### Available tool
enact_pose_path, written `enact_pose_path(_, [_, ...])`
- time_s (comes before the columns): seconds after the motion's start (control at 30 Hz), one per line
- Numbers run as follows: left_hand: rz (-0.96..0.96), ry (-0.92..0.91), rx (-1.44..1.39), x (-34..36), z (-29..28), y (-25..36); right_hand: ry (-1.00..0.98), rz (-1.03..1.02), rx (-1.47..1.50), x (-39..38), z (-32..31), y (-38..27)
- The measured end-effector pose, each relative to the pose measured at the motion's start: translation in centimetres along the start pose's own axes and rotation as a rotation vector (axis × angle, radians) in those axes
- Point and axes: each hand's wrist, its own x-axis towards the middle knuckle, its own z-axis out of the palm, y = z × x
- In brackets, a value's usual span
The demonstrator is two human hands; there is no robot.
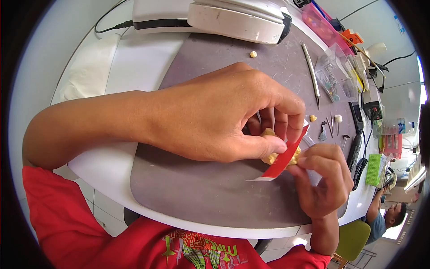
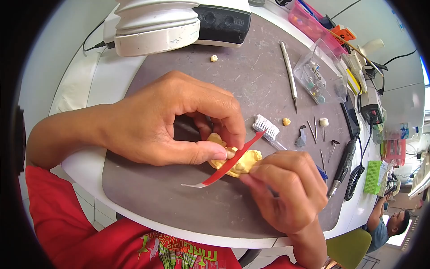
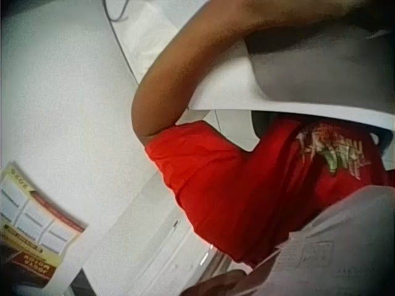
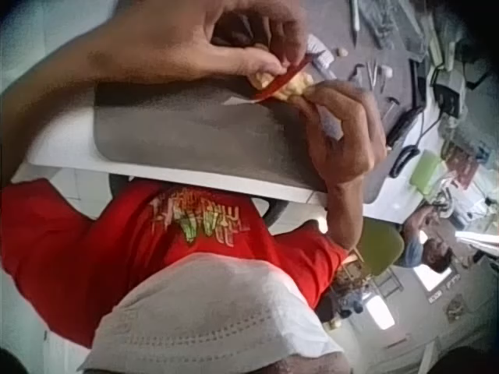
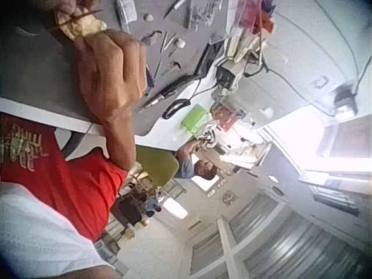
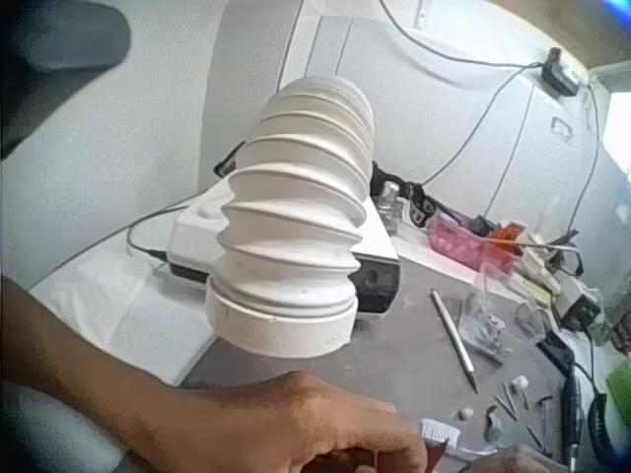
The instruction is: Polishing a prosthetic tooth with a rotary tool and fitting it onto a dental cast.
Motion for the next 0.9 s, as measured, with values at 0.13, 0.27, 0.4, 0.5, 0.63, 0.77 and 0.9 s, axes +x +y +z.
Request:
enact_pose_path(0.13, [0.005, -0.048, 0.026, 0.1, -0.4, 0.6, 0.016, 0.090, 0.046, -0.1, -0.6, 0.5])
enact_pose_path(0.27, [0.017, -0.031, 0.053, 0.0, -0.2, 0.2, 0.022, 0.127, 0.091, -0.4, -0.2, 0.7])
enact_pose_path(0.4, [0.083, -0.020, 0.084, 0.3, -0.2, 0.1, 0.013, 0.158, 0.105, -0.4, -0.5, 0.6])
enact_pose_path(0.5, [0.118, -0.019, 0.124, 0.0, -0.2, 0.3, 0.007, 0.157, 0.135, -0.5, -0.3, 0.6])
enact_pose_path(0.63, [0.166, -0.044, 0.111, 0.0, -0.1, 0.2, -0.013, 0.116, 0.110, -0.4, -0.3, 0.2])
enact_pose_path(0.77, [0.005, -0.034, 0.008, 0.0, 0.1, 0.4, -0.017, 0.064, -0.002, -0.4, -0.4, -0.1])
enact_pose_path(0.9, [-0.033, 0.059, 0.041, -0.4, 0.7, 0.4, -0.024, -0.011, -0.065, -0.2, -0.1, -0.2])
